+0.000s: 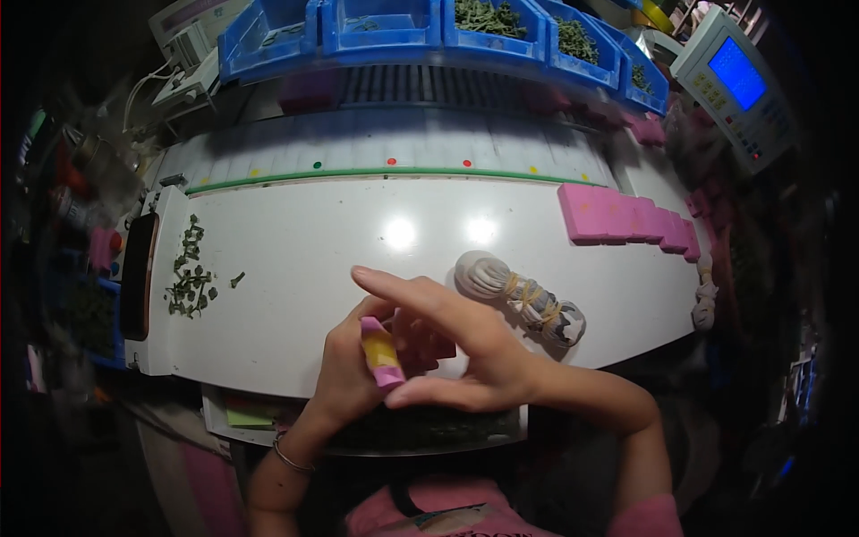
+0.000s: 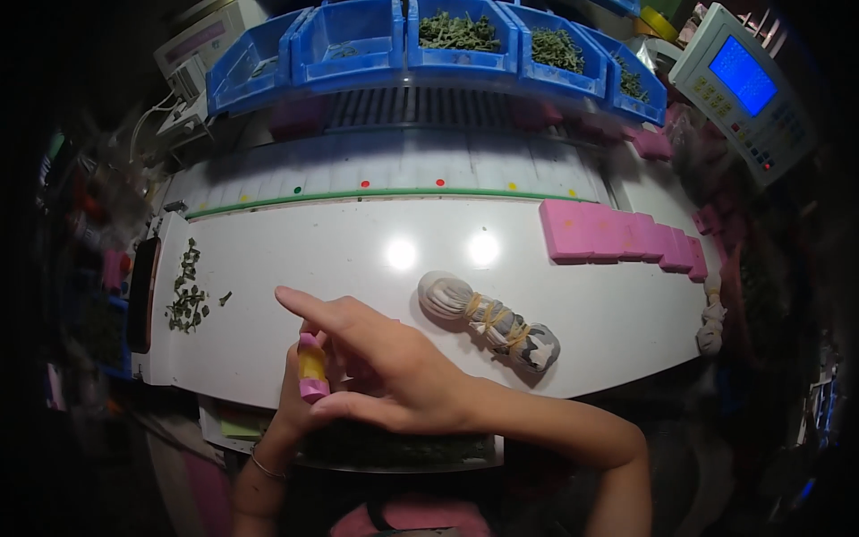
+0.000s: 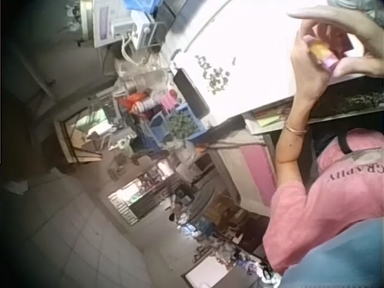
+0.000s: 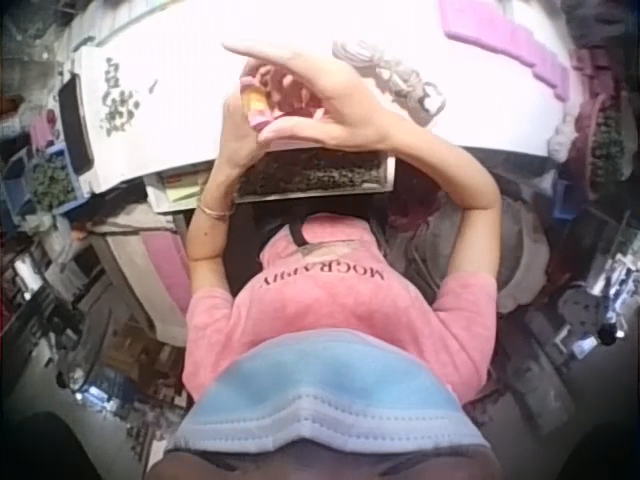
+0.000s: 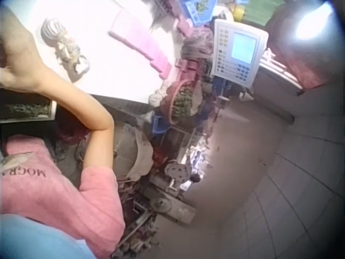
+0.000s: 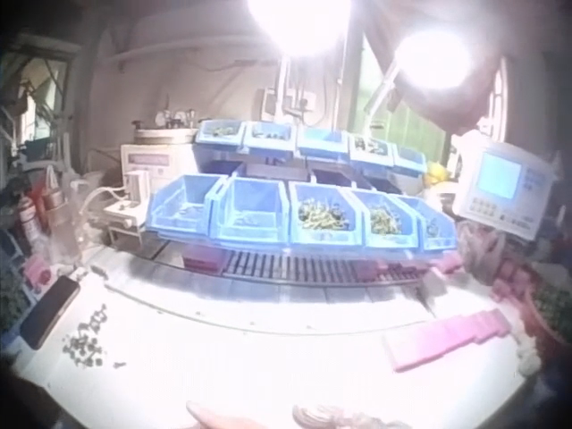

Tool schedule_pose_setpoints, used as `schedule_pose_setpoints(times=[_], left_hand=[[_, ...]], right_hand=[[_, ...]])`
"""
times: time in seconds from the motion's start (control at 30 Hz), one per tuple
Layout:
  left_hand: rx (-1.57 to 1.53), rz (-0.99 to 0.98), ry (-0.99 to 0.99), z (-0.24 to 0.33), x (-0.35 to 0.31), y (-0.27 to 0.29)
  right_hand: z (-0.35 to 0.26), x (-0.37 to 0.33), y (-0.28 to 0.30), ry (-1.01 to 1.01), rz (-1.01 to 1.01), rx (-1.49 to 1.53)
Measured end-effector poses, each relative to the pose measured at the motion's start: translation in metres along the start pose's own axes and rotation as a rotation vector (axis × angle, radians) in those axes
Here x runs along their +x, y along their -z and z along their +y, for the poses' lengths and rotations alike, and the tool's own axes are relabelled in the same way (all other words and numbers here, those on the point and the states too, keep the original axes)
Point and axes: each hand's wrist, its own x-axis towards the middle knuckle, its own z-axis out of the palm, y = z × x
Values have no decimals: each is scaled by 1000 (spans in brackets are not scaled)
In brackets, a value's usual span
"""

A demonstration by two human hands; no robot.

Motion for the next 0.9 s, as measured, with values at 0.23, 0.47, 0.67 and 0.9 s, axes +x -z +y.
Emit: schedule_pose_setpoints(times=[0.23,0.47,0.67,0.9], left_hand=[[-463,-29,110,-21,-8,8],[-523,-27,103,-23,-8,7],[-112,27,19,-13,-9,-12],[424,377,-127,-31,-18,-40]], right_hand=[[11,-17,-1,-250,83,-237],[16,-22,-23,-165,211,-404],[17,-21,-31,-55,300,-533],[8,-12,-59,-186,256,-1030]])
